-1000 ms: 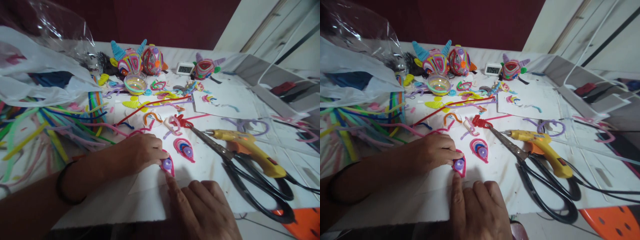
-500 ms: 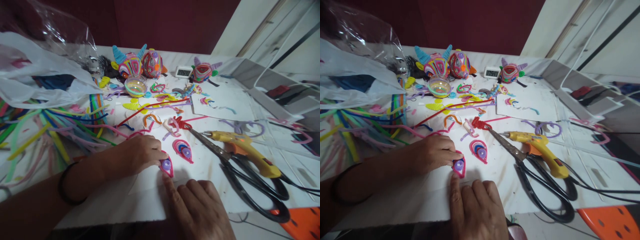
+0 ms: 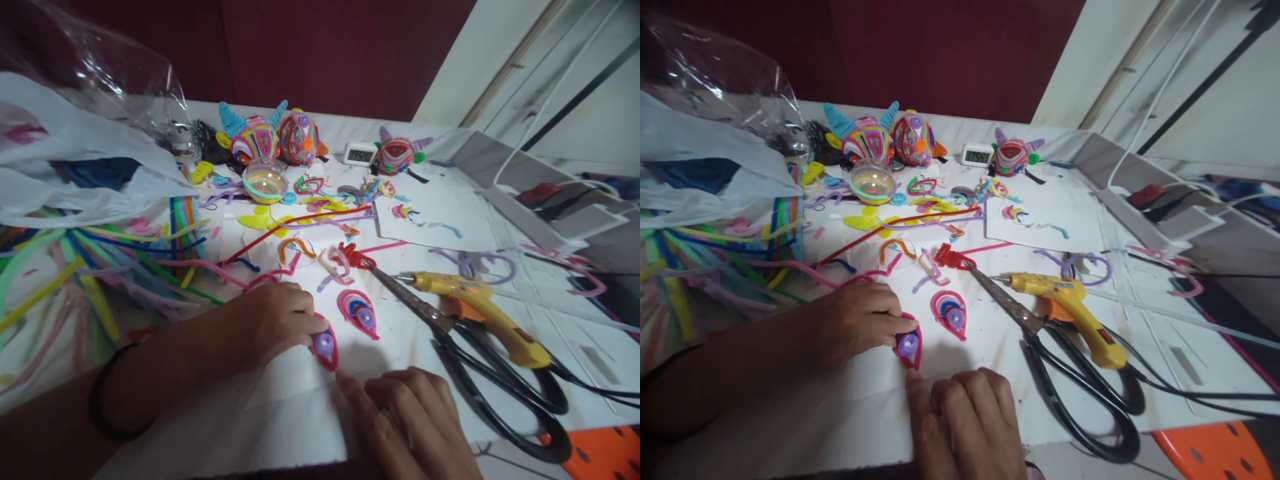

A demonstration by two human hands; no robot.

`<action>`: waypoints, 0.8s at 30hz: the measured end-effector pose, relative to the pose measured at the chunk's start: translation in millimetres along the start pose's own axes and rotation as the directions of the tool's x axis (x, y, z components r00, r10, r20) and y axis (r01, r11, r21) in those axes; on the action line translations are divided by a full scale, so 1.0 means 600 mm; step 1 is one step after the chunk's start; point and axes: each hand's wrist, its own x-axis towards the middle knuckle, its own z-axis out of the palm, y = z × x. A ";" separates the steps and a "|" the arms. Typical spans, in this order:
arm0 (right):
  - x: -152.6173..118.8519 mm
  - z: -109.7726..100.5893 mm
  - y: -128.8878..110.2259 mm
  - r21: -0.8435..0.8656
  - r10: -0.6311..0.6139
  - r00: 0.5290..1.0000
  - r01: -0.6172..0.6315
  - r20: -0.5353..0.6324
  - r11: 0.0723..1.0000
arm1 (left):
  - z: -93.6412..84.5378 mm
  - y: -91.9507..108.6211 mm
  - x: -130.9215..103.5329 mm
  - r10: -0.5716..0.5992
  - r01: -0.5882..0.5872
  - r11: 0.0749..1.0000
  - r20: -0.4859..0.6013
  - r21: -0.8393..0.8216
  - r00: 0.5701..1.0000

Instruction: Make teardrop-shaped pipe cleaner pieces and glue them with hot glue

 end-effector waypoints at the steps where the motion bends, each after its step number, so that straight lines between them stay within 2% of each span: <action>1: 0.000 0.001 0.001 0.008 0.000 1.000 0.000 -0.011 1.000 | 0.000 0.000 0.000 -0.007 0.006 1.000 -0.012 -0.006 1.000; 8: -0.003 0.004 0.015 0.023 -0.004 0.999 0.005 -0.041 1.000 | 0.002 0.000 0.002 -0.001 0.000 1.000 -0.066 -0.014 0.998; 14: -0.006 0.008 0.029 -0.012 -0.072 0.995 0.073 0.073 0.997 | 0.003 0.001 -0.001 -0.024 0.019 0.997 -0.068 -0.075 0.997; 24: -0.002 0.002 0.027 -0.012 -0.068 0.994 0.069 0.083 0.998 | 0.002 0.006 -0.002 -0.070 0.069 0.997 -0.028 -0.031 0.997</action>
